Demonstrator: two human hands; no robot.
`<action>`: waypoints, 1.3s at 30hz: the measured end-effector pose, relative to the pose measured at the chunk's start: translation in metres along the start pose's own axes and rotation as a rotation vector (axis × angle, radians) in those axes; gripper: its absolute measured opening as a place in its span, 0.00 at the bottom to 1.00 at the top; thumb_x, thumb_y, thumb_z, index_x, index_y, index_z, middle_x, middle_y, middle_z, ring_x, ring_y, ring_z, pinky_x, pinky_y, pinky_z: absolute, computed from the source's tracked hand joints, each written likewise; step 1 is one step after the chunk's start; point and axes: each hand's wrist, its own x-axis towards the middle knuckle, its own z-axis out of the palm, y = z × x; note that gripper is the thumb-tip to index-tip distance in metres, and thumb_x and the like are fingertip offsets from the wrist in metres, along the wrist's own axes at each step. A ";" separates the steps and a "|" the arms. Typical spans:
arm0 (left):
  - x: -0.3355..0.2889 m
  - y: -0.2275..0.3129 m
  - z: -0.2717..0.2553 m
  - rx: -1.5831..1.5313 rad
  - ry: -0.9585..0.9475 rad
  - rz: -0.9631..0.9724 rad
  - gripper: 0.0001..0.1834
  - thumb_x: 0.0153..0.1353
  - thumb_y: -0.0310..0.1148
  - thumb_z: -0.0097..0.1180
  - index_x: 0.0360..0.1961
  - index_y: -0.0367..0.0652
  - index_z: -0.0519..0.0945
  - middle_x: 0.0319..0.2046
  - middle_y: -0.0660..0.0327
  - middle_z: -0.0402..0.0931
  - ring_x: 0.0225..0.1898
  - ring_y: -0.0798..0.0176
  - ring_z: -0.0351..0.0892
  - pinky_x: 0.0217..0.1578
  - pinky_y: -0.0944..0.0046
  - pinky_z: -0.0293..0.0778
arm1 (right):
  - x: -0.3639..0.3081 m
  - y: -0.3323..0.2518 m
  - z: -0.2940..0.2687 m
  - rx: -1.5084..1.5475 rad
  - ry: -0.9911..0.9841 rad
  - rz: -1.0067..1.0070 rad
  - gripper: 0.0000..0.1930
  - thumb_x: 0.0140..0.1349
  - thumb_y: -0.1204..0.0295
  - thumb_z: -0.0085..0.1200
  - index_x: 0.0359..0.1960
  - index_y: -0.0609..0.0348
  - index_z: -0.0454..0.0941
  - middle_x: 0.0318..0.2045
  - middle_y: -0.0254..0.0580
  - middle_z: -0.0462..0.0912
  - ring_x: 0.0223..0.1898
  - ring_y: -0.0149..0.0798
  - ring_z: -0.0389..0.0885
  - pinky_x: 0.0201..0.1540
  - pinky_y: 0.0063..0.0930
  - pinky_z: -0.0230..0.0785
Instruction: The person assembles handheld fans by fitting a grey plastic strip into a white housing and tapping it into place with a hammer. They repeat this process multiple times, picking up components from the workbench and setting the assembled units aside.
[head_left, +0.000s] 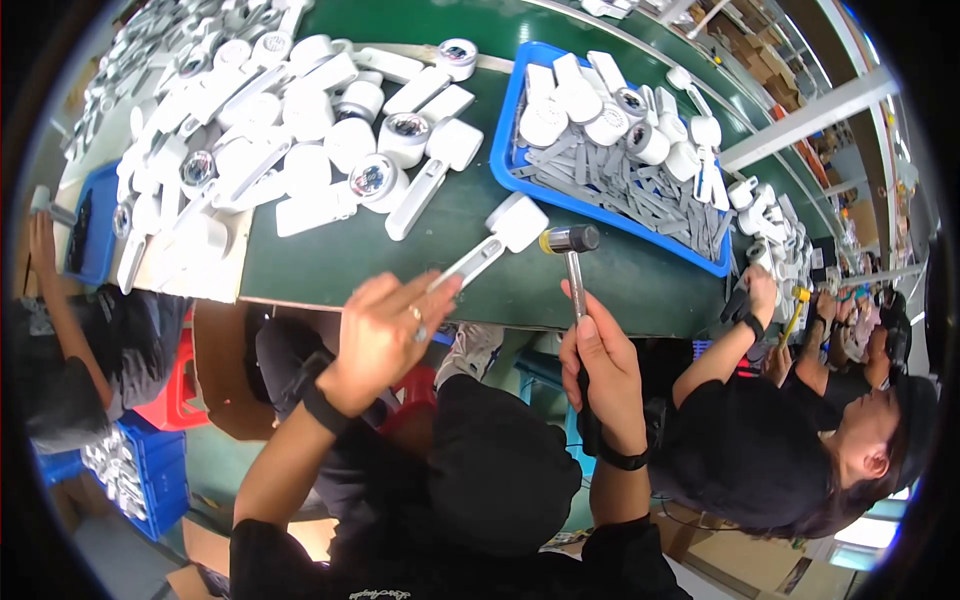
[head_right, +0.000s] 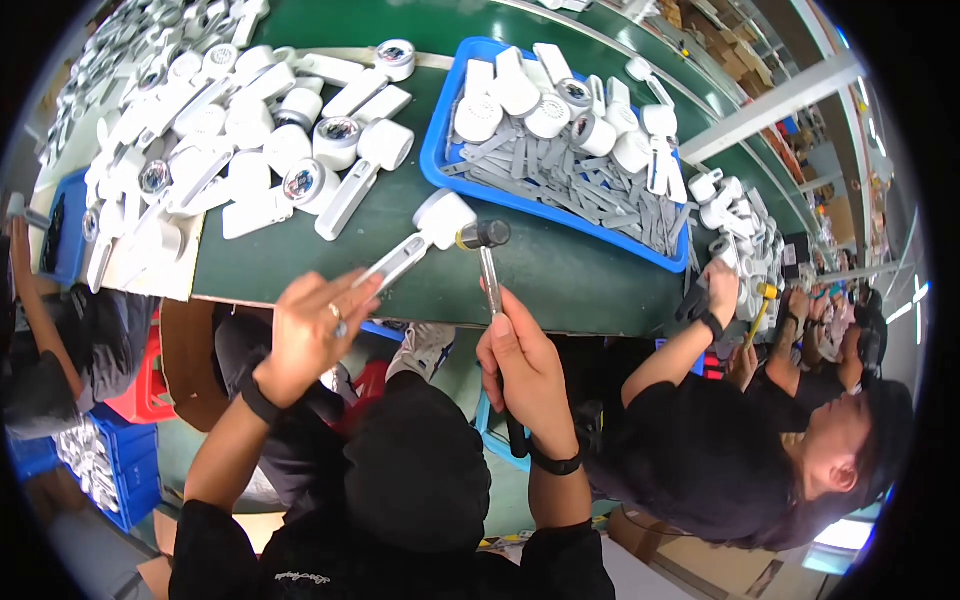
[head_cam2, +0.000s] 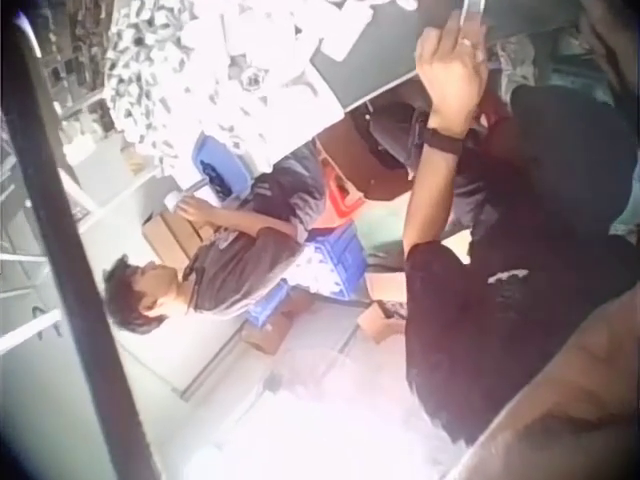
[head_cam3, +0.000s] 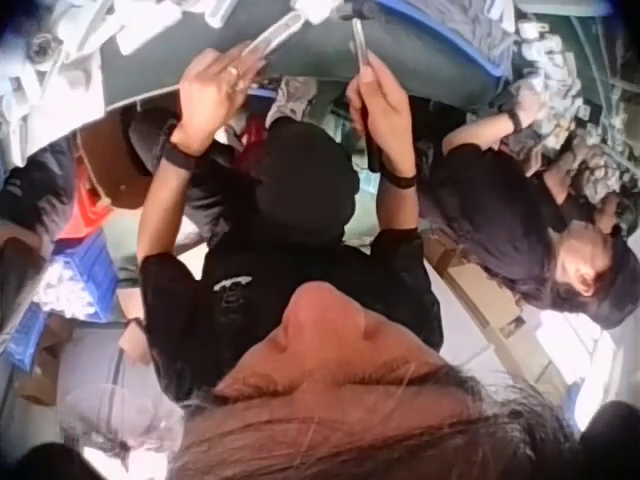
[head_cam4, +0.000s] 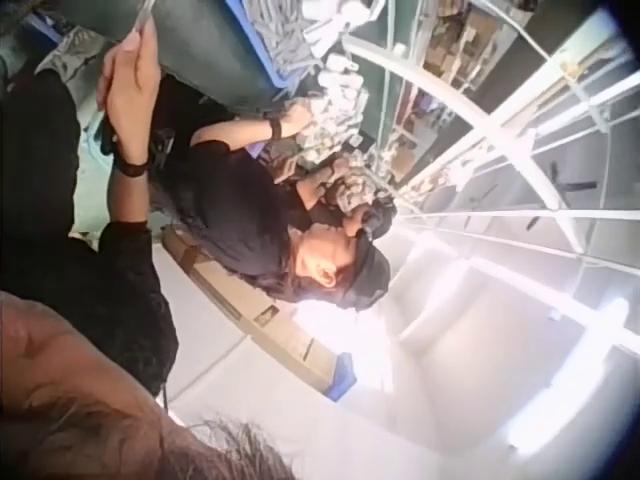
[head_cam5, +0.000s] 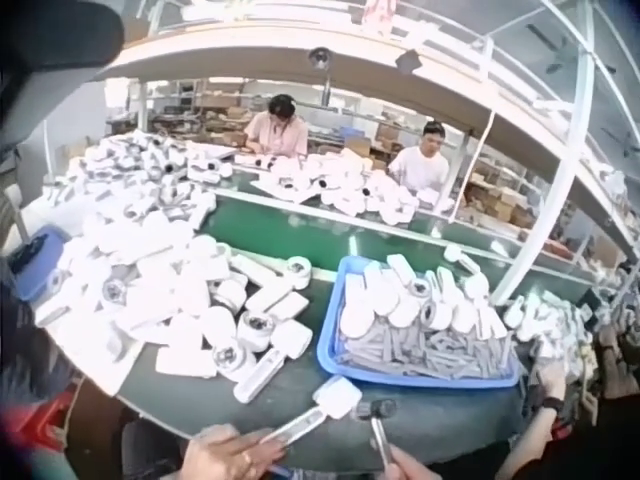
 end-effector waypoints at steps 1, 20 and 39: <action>0.007 -0.010 0.001 -0.001 0.001 0.037 0.23 0.53 0.30 0.74 0.52 0.46 0.87 0.46 0.56 0.87 0.30 0.55 0.76 0.35 0.60 0.77 | 0.001 -0.001 0.001 -0.013 -0.006 0.007 0.25 0.83 0.64 0.37 0.74 0.62 0.62 0.23 0.30 0.68 0.12 0.22 0.62 0.15 0.18 0.58; 0.024 -0.039 0.007 -0.126 -0.004 0.025 0.24 0.52 0.19 0.70 0.52 0.51 0.88 0.43 0.62 0.87 0.31 0.57 0.75 0.36 0.62 0.76 | 0.018 -0.013 0.037 -0.408 -0.060 -0.076 0.24 0.79 0.66 0.44 0.73 0.58 0.66 0.21 0.35 0.71 0.23 0.27 0.69 0.30 0.28 0.66; 0.089 -0.041 -0.131 0.248 0.314 0.062 0.11 0.63 0.34 0.68 0.47 0.51 0.90 0.30 0.59 0.87 0.24 0.58 0.82 0.25 0.60 0.78 | 0.065 0.056 -0.048 0.085 0.163 -0.201 0.23 0.82 0.64 0.38 0.72 0.60 0.65 0.19 0.29 0.65 0.10 0.22 0.60 0.11 0.18 0.53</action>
